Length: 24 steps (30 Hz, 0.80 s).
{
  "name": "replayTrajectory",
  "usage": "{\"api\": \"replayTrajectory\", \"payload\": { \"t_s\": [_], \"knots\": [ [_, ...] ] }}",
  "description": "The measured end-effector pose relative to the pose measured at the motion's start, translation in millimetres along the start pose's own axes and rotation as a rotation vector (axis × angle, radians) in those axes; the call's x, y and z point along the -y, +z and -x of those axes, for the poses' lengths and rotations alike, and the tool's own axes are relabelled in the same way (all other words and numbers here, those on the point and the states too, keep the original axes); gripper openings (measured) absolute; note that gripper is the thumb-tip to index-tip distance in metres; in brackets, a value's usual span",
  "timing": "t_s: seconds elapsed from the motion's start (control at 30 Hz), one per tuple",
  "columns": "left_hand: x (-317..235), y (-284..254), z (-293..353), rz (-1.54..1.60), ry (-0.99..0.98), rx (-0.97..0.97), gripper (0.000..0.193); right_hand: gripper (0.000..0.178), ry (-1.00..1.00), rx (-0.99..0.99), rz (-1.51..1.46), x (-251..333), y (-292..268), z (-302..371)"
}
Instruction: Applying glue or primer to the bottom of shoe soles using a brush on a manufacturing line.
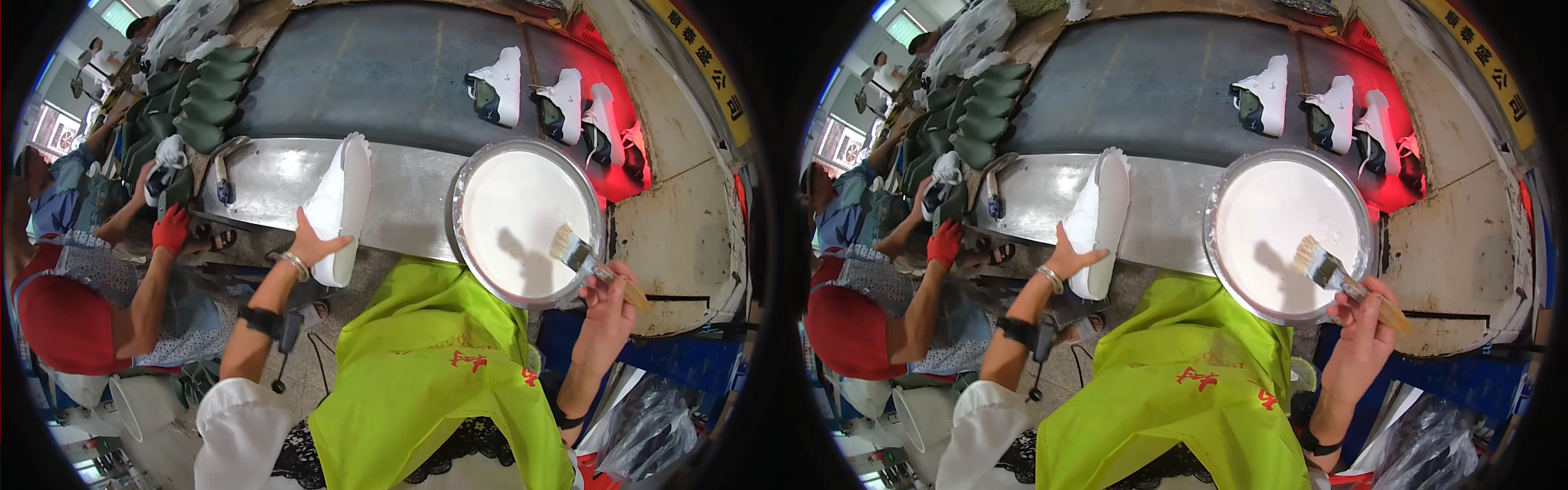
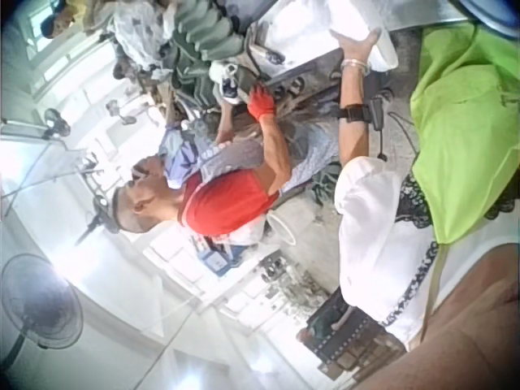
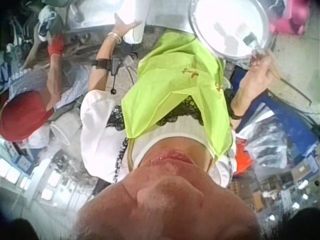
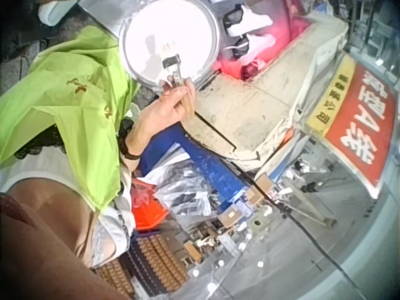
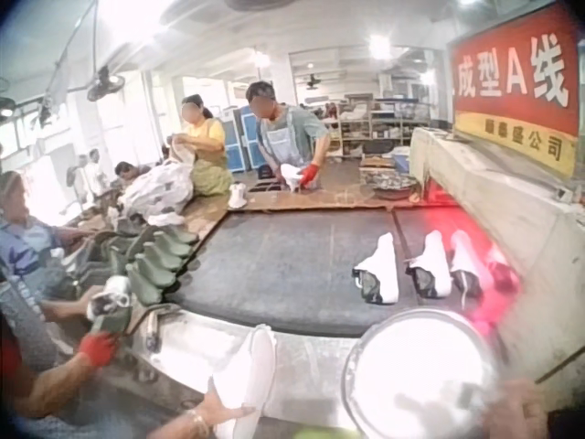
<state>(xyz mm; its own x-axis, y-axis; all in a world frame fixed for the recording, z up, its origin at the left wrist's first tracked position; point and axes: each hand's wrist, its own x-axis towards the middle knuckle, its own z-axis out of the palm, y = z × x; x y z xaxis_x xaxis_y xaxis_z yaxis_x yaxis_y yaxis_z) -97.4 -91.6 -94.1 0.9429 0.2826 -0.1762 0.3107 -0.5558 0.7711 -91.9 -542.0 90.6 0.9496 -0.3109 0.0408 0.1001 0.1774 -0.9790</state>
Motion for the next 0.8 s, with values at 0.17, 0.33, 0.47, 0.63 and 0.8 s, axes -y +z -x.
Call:
{"api": "replayTrajectory", "payload": {
  "t_s": [0.17,0.33,0.47,0.63,0.8],
  "knots": [
    [-38,-8,12,0.427,-0.226,0.058,0.098,0.025,0.003,0.046,0.151,-22,24,-18],
    [-67,-3,85,1.319,-0.439,0.462,0.07,0.03,0.154,0.144,0.133,-61,94,-59],
    [-92,28,120,1.417,-0.175,0.61,0.081,0.029,0.285,0.276,-0.064,-102,191,-76],
    [-102,40,128,0.816,-0.16,0.606,0.088,0.027,-0.158,0.141,0.055,-135,196,-97],
    [-116,41,130,0.791,-0.089,0.547,0.089,0.023,0.164,-0.018,-0.136,-76,193,-61]
  ]
}}
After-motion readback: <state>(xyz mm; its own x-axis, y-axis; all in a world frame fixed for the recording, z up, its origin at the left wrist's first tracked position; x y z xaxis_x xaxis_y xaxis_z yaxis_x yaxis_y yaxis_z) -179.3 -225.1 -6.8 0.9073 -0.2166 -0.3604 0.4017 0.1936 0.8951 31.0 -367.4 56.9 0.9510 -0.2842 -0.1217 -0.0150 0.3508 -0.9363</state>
